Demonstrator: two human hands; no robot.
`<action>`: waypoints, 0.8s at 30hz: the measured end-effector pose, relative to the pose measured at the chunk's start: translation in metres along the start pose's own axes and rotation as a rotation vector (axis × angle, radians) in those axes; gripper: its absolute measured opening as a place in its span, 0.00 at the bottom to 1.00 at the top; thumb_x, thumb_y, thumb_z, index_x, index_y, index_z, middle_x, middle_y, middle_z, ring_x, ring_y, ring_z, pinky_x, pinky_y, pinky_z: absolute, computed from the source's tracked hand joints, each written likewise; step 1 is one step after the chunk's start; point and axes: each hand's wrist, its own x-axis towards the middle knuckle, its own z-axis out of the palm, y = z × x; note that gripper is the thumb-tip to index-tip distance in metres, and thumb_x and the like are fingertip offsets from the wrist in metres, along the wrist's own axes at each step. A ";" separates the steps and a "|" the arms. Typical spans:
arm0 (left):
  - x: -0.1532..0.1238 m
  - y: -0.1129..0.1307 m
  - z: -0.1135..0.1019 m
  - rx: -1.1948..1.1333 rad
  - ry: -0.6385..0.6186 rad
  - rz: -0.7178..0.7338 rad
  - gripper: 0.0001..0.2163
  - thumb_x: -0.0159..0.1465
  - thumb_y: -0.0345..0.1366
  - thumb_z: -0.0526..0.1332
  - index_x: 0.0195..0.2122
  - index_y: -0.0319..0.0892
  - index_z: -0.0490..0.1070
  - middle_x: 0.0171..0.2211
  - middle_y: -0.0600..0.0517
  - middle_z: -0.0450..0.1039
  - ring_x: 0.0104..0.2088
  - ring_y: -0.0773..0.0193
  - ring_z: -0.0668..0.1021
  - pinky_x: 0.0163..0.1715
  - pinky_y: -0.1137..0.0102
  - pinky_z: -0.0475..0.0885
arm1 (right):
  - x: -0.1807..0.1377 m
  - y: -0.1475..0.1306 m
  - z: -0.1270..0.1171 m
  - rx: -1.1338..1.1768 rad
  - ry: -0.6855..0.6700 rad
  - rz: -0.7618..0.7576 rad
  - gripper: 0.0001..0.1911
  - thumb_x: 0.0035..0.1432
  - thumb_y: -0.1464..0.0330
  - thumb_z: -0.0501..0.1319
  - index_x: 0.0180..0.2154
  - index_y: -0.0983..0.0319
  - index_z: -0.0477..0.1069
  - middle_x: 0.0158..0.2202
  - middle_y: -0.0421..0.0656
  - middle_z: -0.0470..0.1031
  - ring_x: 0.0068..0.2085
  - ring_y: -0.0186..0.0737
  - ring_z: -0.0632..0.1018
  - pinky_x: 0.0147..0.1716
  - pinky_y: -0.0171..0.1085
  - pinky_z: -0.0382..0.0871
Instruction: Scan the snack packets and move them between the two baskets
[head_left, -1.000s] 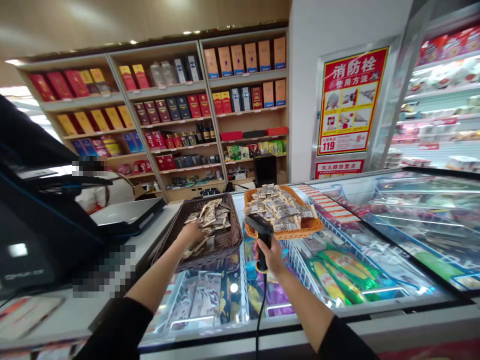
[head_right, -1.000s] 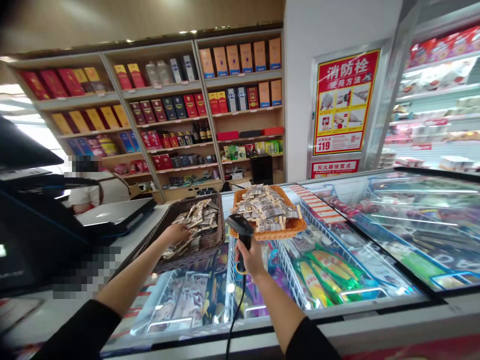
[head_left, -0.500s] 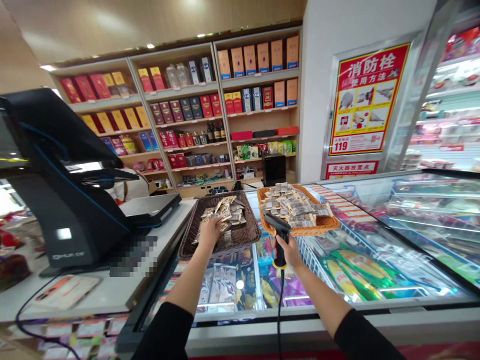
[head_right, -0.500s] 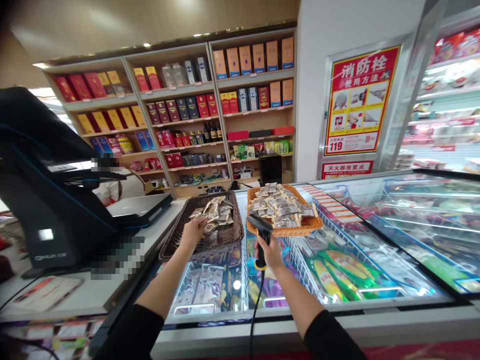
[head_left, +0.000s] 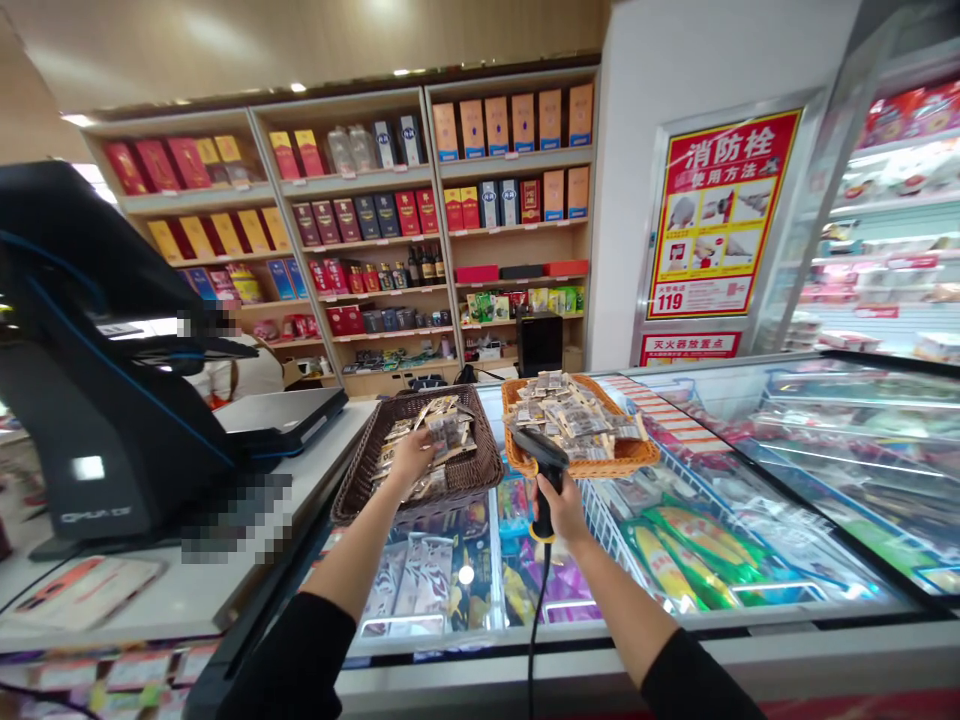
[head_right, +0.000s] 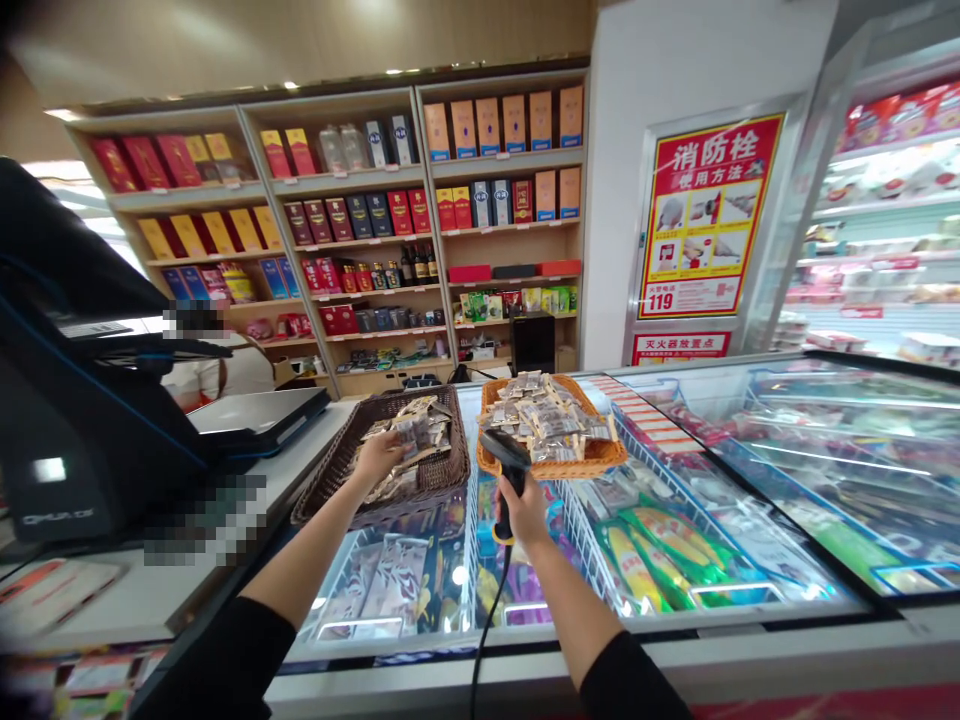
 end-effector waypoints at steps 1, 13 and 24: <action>0.003 0.009 0.002 -0.015 0.018 0.024 0.15 0.56 0.38 0.61 0.44 0.41 0.73 0.38 0.49 0.79 0.40 0.56 0.78 0.38 0.69 0.71 | 0.001 -0.002 -0.001 -0.015 0.011 -0.024 0.18 0.51 0.53 0.62 0.30 0.60 0.62 0.18 0.35 0.70 0.13 0.32 0.68 0.12 0.32 0.62; 0.004 0.032 0.045 0.233 -0.014 0.157 0.09 0.61 0.39 0.57 0.31 0.41 0.73 0.27 0.50 0.75 0.31 0.61 0.76 0.31 0.72 0.64 | -0.012 -0.028 0.010 -0.247 -0.167 -0.136 0.19 0.55 0.53 0.58 0.22 0.60 0.64 0.11 0.34 0.63 0.13 0.32 0.64 0.15 0.32 0.60; 0.000 0.039 0.043 0.237 -0.010 0.191 0.08 0.61 0.38 0.58 0.33 0.42 0.75 0.31 0.48 0.77 0.36 0.57 0.77 0.36 0.70 0.66 | -0.015 -0.027 0.013 -0.287 -0.186 -0.143 0.20 0.55 0.53 0.57 0.22 0.60 0.65 0.11 0.36 0.64 0.13 0.33 0.66 0.16 0.32 0.61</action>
